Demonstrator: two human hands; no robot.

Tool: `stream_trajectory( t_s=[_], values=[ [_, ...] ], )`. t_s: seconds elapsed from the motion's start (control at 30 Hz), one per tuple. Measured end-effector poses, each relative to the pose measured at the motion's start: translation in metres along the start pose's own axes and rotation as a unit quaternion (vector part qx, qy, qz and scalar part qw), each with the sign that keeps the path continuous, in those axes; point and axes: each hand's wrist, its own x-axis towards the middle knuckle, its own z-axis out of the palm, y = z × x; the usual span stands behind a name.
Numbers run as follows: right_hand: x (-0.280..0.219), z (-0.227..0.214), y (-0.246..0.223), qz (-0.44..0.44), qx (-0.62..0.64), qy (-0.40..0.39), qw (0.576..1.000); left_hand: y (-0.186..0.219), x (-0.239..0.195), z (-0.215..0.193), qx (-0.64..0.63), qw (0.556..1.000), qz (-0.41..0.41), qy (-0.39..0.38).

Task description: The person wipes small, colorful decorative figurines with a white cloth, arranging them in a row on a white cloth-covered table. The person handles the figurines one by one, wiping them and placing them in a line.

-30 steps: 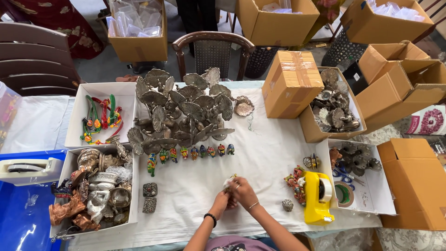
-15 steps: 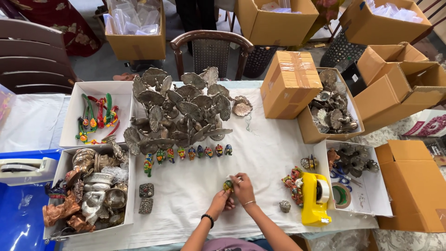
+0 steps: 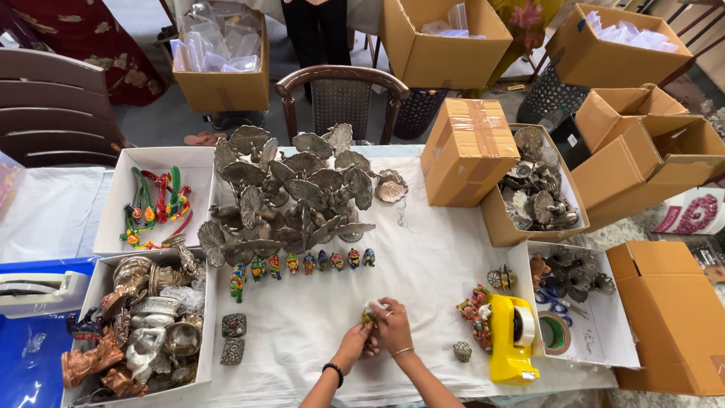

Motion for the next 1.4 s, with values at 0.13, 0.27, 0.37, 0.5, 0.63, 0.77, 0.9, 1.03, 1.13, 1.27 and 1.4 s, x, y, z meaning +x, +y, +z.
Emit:
stream_trajectory(
  t_s=[0.13,0.27,0.37,0.5,0.63,0.77,0.9,1.03,1.13,1.27,1.4],
  values=[
    [0.000,-0.017,-0.024,-0.077,-0.058,-0.006,0.995,-0.002,-0.009,0.000,-0.028,1.000,-0.001,-0.005],
    [0.001,-0.008,-0.001,0.040,-0.076,0.064,0.994,0.014,-0.020,0.004,-0.030,0.999,-0.015,-0.019],
    [0.001,-0.026,-0.031,-0.095,-0.045,-0.054,0.993,0.003,-0.010,-0.001,-0.042,0.999,0.013,-0.032],
    [0.014,-0.018,-0.041,0.022,-0.046,-0.008,0.999,0.013,-0.024,0.007,-0.026,0.999,-0.015,-0.011],
    [0.031,-0.015,-0.068,0.120,-0.167,-0.082,0.975,-0.014,0.002,-0.002,-0.018,0.999,0.039,-0.006],
    [0.044,-0.014,-0.068,0.220,-0.177,-0.085,0.956,-0.005,-0.008,0.002,-0.008,0.998,0.058,-0.005],
    [0.041,-0.014,-0.010,0.211,-0.049,-0.060,0.974,0.010,-0.025,0.002,-0.015,0.997,0.068,-0.033],
    [0.016,-0.018,0.044,0.356,0.214,-0.018,0.910,0.011,-0.027,0.001,-0.107,0.994,0.033,-0.014],
    [-0.009,-0.019,0.073,0.394,0.282,-0.012,0.874,0.012,-0.026,0.003,-0.102,0.994,0.033,-0.012],
    [-0.003,-0.034,0.020,0.381,0.037,0.048,0.923,0.009,-0.022,0.001,-0.106,0.994,0.019,-0.007],
    [0.008,-0.024,-0.012,0.055,0.022,0.106,0.993,0.013,-0.022,0.003,-0.116,0.993,0.032,0.001]
  ],
)
